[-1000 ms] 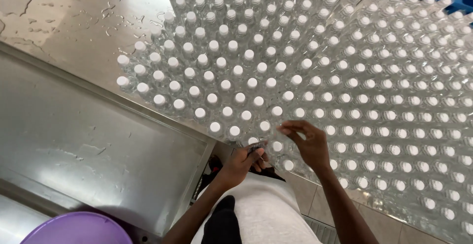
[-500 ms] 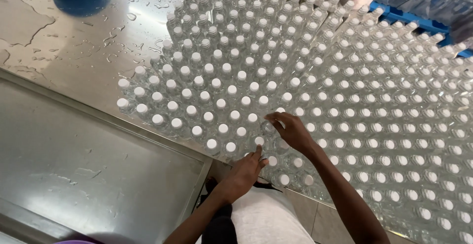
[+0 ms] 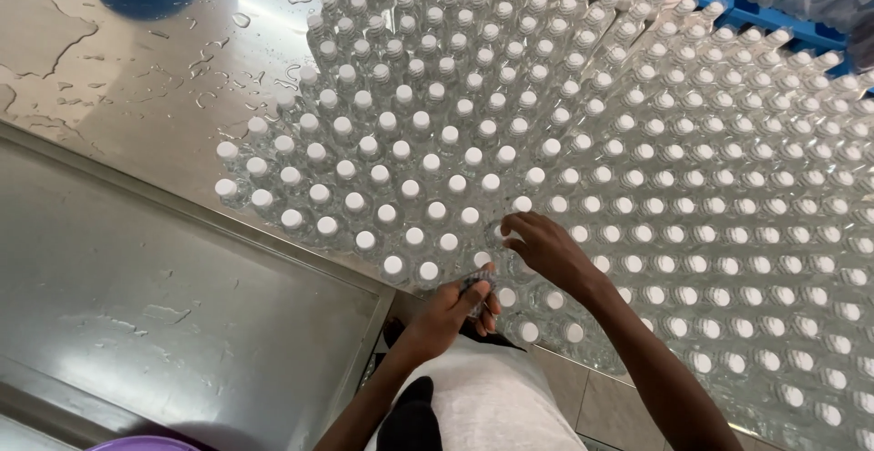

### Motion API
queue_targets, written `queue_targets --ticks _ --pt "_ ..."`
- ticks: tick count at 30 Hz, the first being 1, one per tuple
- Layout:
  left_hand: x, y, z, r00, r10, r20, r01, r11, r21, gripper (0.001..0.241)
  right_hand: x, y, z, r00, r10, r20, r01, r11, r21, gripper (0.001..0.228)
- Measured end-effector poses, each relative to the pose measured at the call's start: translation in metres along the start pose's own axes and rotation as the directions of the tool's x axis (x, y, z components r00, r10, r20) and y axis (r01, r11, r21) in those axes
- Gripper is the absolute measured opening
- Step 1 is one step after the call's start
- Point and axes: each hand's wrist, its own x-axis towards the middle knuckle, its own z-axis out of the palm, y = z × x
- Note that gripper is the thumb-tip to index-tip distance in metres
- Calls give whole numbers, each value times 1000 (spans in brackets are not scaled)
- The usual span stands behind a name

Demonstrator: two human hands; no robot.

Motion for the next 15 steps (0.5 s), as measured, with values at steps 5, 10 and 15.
queue_targets --ticks 5,10,15 --pt "-4 -4 -16 991 48 -123 -72 978 -196 47 0 -1 8 995 99 17 -99 995 -27 51" --pt "-3 13 -18 983 17 -184 -102 879 -466 58 5 -5 1 999 15 46 -8 989 -150 37" --pt "18 50 -21 982 107 -153 -168 862 -479 79 1 1 2 989 144 21 -145 986 87 34"
